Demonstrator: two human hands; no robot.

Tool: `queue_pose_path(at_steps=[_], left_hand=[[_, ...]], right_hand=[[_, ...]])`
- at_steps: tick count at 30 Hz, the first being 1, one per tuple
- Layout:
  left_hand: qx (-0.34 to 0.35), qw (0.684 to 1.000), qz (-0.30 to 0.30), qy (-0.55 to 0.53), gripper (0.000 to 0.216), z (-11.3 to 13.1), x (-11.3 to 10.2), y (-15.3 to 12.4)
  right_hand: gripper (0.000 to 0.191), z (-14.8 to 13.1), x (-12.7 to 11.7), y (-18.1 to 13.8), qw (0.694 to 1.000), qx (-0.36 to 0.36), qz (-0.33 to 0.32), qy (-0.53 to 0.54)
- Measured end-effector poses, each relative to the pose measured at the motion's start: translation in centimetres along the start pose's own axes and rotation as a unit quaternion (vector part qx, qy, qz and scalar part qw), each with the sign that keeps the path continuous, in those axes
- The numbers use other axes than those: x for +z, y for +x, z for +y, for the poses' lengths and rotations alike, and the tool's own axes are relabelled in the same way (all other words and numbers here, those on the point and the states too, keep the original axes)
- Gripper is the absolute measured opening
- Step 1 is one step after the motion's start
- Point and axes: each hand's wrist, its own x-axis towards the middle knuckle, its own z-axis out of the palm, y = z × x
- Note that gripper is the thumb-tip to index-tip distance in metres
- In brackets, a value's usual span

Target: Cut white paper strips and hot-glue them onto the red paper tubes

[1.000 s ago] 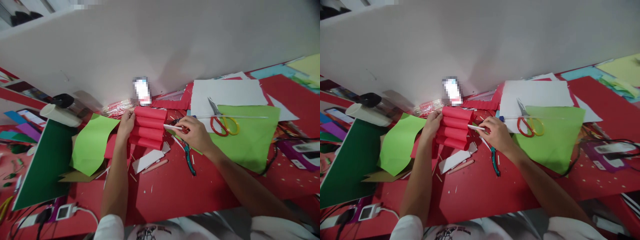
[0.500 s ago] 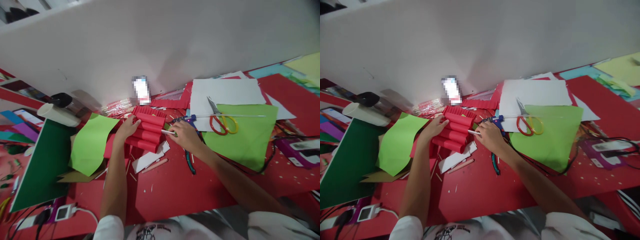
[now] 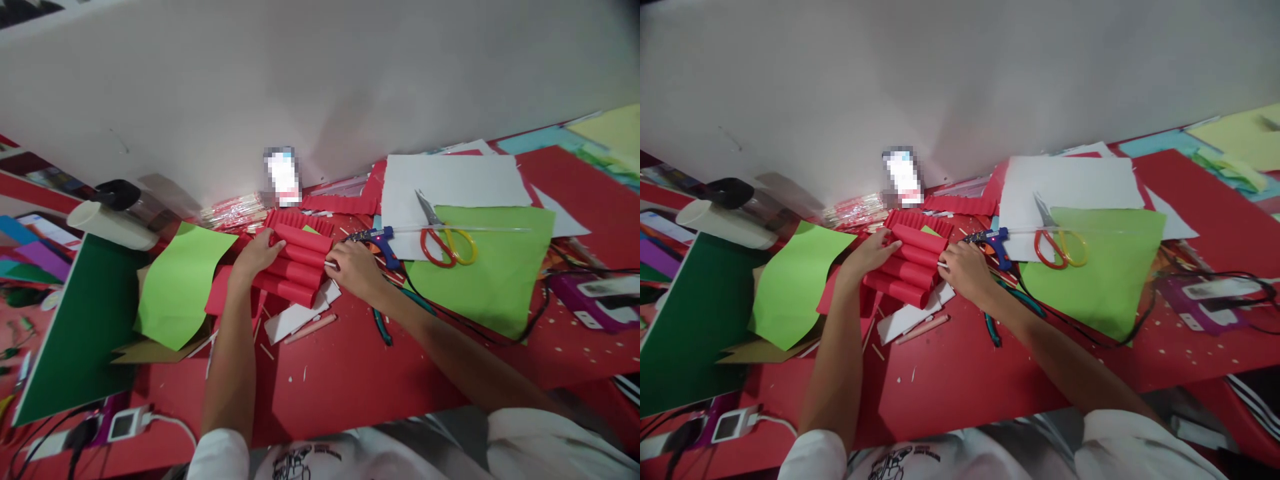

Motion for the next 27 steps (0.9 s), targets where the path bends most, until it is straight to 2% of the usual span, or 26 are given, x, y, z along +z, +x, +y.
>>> queue_pose_path(at_steps=[4,13,19,27], left_hand=[[-0.015,0.999,0.017,-0.024,0.026,-0.3,0.1,0.1],[-0.011,0.999,0.007,-0.04,0.025,-0.1,0.3,0.1],[-0.009,1.0,-0.006,0.02,0.022,0.5,0.0,0.0],[-0.016,0.999,-0.018,-0.031,0.031,0.4,-0.4,0.0]], right_hand=[[0.013,0.4,-0.3,-0.4,1.0,0.001,-0.012,-0.006],[0.013,1.2,-0.6,-0.9,1.0,0.016,-0.005,0.005],[0.013,0.9,-0.1,-0.2,0.999,0.028,-0.008,0.024],[0.011,0.0,0.2,0.2,0.999,0.028,-0.007,0.022]])
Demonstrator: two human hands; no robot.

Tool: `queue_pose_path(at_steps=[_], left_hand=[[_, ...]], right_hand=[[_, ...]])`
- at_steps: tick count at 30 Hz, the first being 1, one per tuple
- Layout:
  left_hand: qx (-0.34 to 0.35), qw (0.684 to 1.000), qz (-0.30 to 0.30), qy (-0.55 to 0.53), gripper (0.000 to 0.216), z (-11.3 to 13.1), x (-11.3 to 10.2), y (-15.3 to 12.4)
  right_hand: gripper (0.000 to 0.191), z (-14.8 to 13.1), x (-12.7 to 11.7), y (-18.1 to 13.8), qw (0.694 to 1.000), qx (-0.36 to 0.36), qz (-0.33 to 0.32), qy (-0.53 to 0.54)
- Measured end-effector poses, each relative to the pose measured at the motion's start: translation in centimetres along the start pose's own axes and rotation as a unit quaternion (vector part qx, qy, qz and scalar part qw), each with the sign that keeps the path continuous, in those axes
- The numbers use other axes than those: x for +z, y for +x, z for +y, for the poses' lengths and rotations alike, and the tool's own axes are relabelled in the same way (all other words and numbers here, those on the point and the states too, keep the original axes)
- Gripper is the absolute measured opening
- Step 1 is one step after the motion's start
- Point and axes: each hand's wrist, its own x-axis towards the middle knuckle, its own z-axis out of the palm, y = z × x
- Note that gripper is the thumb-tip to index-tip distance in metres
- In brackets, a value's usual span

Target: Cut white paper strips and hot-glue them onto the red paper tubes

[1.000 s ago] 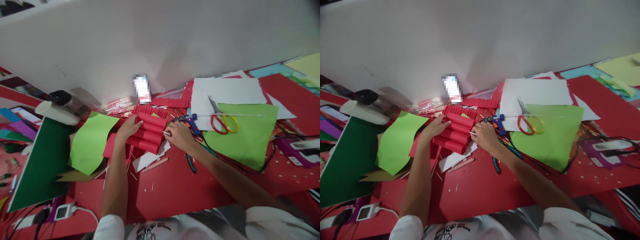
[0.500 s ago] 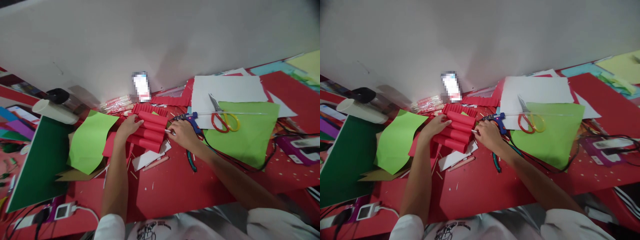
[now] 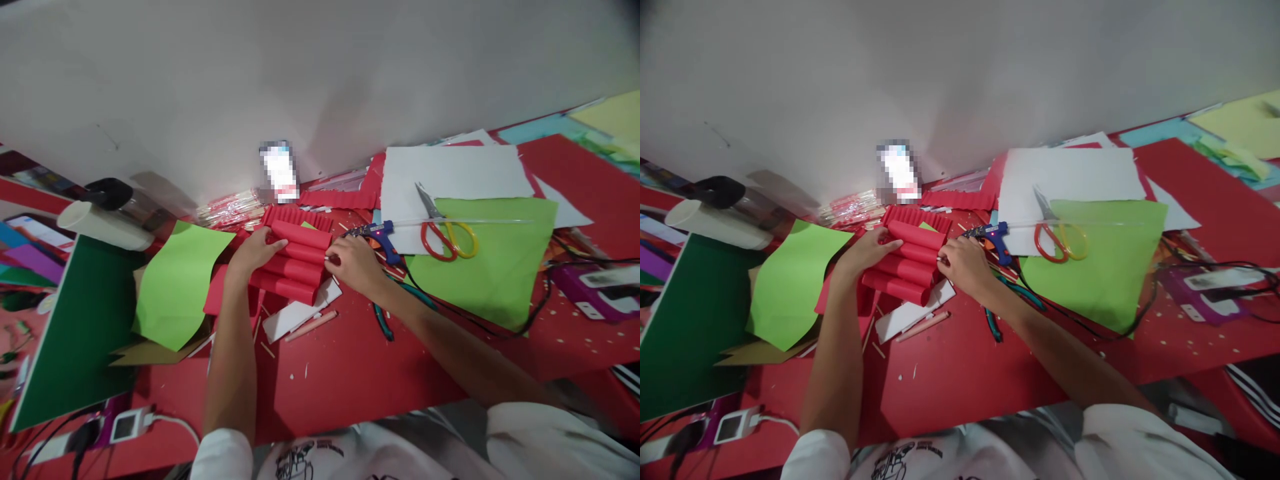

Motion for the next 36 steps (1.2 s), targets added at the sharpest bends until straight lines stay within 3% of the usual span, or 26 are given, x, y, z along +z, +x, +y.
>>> queue_pose_path(at_steps=[13,27,36], left_hand=[[-0.052,0.987,-0.049,0.147,0.037,1.8,-0.3,-0.7],[-0.032,0.988,-0.055,0.138,0.039,1.5,-0.5,-0.5],[-0.061,0.988,-0.049,0.134,0.048,1.7,-1.3,-1.0]], right_hand=[[0.013,0.5,-0.4,-0.2,0.999,0.013,-0.037,-0.016],[0.009,0.5,0.7,0.3,1.0,-0.004,-0.018,0.002],[0.002,1.3,-0.5,-0.6,0.999,0.018,0.026,0.032]])
